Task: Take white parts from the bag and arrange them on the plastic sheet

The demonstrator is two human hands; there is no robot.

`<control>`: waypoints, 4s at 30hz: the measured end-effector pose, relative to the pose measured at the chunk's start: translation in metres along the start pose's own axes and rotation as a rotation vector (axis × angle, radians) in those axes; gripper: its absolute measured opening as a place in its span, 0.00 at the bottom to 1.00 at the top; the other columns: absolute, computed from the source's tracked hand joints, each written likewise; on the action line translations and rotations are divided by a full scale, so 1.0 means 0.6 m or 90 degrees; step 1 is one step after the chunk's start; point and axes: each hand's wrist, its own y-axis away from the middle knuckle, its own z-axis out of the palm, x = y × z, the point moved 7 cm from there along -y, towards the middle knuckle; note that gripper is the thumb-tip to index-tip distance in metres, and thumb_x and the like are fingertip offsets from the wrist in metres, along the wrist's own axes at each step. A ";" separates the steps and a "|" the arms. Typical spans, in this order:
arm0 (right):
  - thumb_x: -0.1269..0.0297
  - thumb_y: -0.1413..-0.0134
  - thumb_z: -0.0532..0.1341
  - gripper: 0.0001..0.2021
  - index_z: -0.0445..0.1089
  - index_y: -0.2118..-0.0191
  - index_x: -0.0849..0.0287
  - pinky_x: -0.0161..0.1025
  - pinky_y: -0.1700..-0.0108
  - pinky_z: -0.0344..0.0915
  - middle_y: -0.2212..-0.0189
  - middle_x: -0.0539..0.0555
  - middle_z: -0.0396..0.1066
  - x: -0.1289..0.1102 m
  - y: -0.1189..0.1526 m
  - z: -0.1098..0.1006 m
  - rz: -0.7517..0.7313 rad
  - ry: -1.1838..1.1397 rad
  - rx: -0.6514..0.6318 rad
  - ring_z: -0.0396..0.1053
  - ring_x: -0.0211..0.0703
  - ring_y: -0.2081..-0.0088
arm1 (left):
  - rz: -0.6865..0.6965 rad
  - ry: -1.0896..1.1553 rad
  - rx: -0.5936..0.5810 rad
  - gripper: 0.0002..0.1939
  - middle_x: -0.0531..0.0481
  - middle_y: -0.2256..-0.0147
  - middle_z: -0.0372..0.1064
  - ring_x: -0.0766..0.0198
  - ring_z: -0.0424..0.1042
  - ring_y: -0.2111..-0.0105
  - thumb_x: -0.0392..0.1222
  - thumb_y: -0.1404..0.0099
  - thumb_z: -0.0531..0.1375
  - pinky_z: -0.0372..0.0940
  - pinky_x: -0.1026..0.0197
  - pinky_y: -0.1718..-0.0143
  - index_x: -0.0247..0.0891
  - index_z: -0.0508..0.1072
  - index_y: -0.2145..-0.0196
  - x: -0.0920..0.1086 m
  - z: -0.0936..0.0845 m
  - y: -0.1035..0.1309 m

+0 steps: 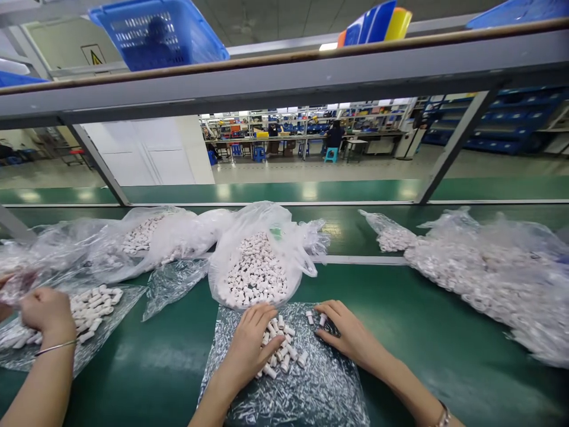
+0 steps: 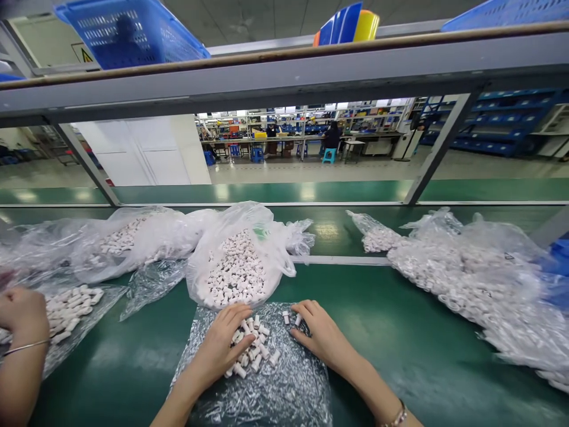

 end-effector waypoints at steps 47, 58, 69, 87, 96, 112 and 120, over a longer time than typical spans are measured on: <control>0.57 0.36 0.59 0.15 0.65 0.45 0.49 0.48 0.52 0.68 0.52 0.56 0.67 -0.001 -0.001 -0.010 -0.012 -0.008 0.016 0.66 0.52 0.52 | -0.051 -0.033 0.089 0.19 0.43 0.44 0.66 0.53 0.62 0.41 0.49 0.27 0.51 0.62 0.44 0.42 0.43 0.63 0.42 -0.024 -0.034 0.001; 0.56 0.33 0.57 0.15 0.64 0.43 0.46 0.49 0.52 0.68 0.52 0.56 0.65 -0.001 0.002 -0.004 -0.024 -0.001 0.000 0.66 0.51 0.53 | -0.067 -0.026 0.072 0.20 0.43 0.43 0.64 0.52 0.61 0.40 0.50 0.26 0.50 0.62 0.44 0.42 0.45 0.62 0.40 -0.026 -0.030 0.002; 0.57 0.34 0.57 0.17 0.63 0.41 0.46 0.48 0.52 0.68 0.51 0.56 0.66 -0.004 0.002 -0.008 -0.023 0.007 0.005 0.67 0.52 0.53 | -0.071 -0.025 0.075 0.20 0.44 0.43 0.65 0.52 0.61 0.40 0.50 0.27 0.50 0.63 0.45 0.42 0.45 0.62 0.41 -0.026 -0.031 0.002; 0.63 0.36 0.59 0.12 0.64 0.48 0.51 0.49 0.53 0.67 0.51 0.56 0.66 -0.061 0.000 -0.012 -0.079 0.034 0.004 0.65 0.53 0.51 | -0.051 -0.030 0.090 0.19 0.43 0.45 0.66 0.51 0.62 0.41 0.50 0.26 0.50 0.62 0.44 0.42 0.44 0.63 0.41 -0.020 -0.037 0.003; 0.64 0.41 0.66 0.12 0.61 0.59 0.54 0.40 0.69 0.62 0.62 0.52 0.67 -0.139 0.008 0.051 -0.067 0.095 -0.068 0.68 0.47 0.65 | -0.039 -0.023 0.111 0.18 0.43 0.46 0.66 0.53 0.62 0.42 0.48 0.27 0.51 0.62 0.45 0.42 0.43 0.64 0.42 -0.015 -0.050 0.003; 0.65 0.35 0.53 0.02 0.61 0.59 0.54 0.38 0.74 0.62 0.62 0.54 0.67 -0.055 0.061 0.020 0.002 0.106 -0.036 0.68 0.43 0.71 | -0.062 -0.032 0.066 0.20 0.44 0.44 0.65 0.52 0.60 0.41 0.51 0.26 0.50 0.61 0.45 0.42 0.43 0.61 0.41 -0.020 -0.038 0.006; 0.72 0.37 0.58 0.10 0.61 0.52 0.55 0.46 0.57 0.68 0.53 0.57 0.66 -0.140 -0.004 0.029 -0.145 0.090 -0.033 0.67 0.51 0.54 | -0.055 -0.034 0.083 0.18 0.44 0.46 0.66 0.53 0.63 0.43 0.49 0.27 0.51 0.63 0.47 0.43 0.44 0.63 0.42 -0.019 -0.043 0.003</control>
